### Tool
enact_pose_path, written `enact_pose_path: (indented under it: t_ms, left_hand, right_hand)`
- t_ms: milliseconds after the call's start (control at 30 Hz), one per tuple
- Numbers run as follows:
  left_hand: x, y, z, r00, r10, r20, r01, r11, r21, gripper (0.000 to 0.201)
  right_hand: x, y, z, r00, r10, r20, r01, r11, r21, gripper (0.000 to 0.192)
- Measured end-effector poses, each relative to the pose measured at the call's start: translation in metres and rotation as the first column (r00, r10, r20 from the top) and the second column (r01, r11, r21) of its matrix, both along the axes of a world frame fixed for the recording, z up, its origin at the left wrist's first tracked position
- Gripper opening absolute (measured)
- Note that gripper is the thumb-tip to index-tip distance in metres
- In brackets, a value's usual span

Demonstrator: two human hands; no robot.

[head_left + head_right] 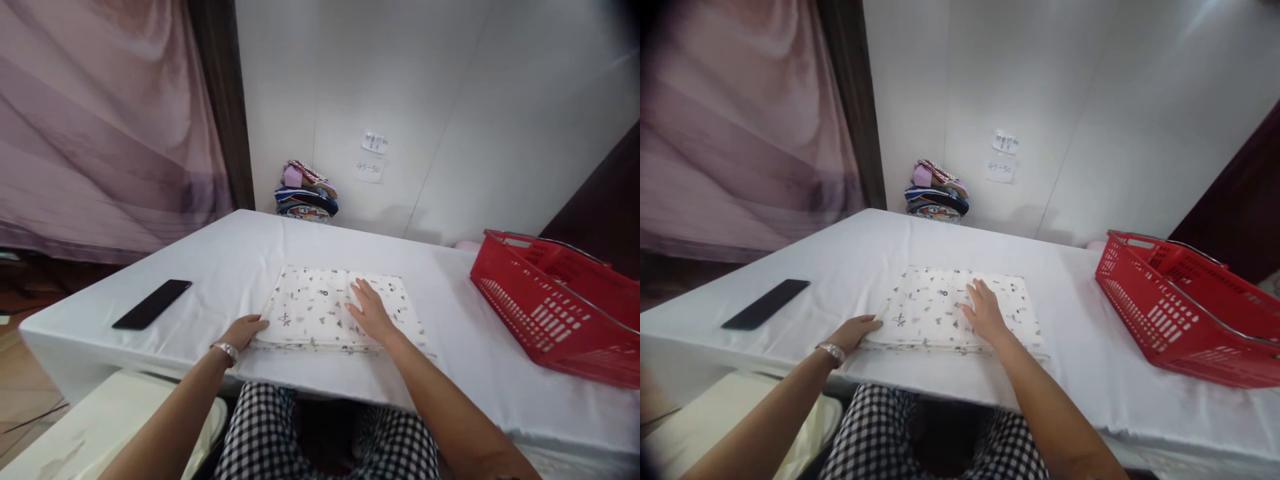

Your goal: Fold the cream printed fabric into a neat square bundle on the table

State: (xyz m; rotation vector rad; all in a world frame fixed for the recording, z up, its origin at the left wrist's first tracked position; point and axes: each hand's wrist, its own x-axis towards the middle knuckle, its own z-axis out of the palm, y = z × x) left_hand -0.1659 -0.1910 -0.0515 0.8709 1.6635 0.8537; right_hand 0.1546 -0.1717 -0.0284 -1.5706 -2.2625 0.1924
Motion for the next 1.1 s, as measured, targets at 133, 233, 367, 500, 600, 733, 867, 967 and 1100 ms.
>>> enact_pose_path:
  t_ms: [133, 233, 367, 500, 600, 733, 867, 967, 1100]
  left_hand:
    - [-0.004, -0.005, 0.008, 0.979, -0.11, 0.169, 0.117, 0.993, -0.029, 0.008]
    - [-0.005, -0.006, 0.011, 0.978, -0.149, 0.147, 0.154, 0.988, -0.021, 0.008]
    - [-0.003, -0.006, 0.012, 0.981, -0.187, 0.048, 0.189, 0.982, -0.024, 0.008]
    - [-0.004, -0.006, 0.012, 0.974, -0.192, 0.12, 0.195, 0.981, -0.009, 0.01]
    - [-0.007, -0.004, 0.008, 0.963, -0.178, 0.202, 0.182, 0.983, -0.001, 0.009]
    - [-0.01, -0.002, 0.001, 0.958, -0.142, 0.248, 0.147, 0.989, -0.003, 0.012]
    - [-0.006, 0.0, 0.01, 0.966, -0.194, 0.17, 0.197, 0.98, 0.003, 0.018]
    - [0.009, 0.008, 0.032, 0.977, -0.211, 0.027, 0.21, 0.977, 0.037, 0.022]
    - [0.058, 0.03, 0.069, 0.984, -0.162, -0.076, 0.173, 0.971, 0.167, 0.031]
  right_hand:
    - [-0.011, 0.005, -0.024, 0.99, 0.037, 0.137, 0.006, 0.953, -0.302, 0.059]
    - [-0.018, 0.01, -0.02, 0.992, 0.009, 0.124, 0.029, 0.953, -0.302, 0.061]
    - [-0.034, 0.019, -0.008, 0.996, -0.028, 0.082, 0.039, 0.988, -0.148, 0.064]
    - [-0.044, 0.027, -0.019, 0.992, 0.016, 0.122, 0.02, 0.957, -0.289, 0.064]
    - [-0.044, 0.03, -0.027, 0.991, 0.032, 0.128, 0.016, 0.934, -0.357, 0.064]
    - [-0.043, 0.027, -0.028, 0.994, 0.001, 0.105, 0.03, 0.955, -0.296, 0.064]
    - [-0.043, 0.021, -0.032, 0.992, 0.017, 0.123, 0.023, 0.949, -0.314, 0.063]
    - [-0.043, 0.022, -0.033, 0.998, 0.015, 0.06, 0.007, 0.938, -0.347, 0.062]
    - [-0.037, 0.024, -0.027, 0.916, -0.158, -0.368, 0.007, 0.925, -0.381, 0.056]
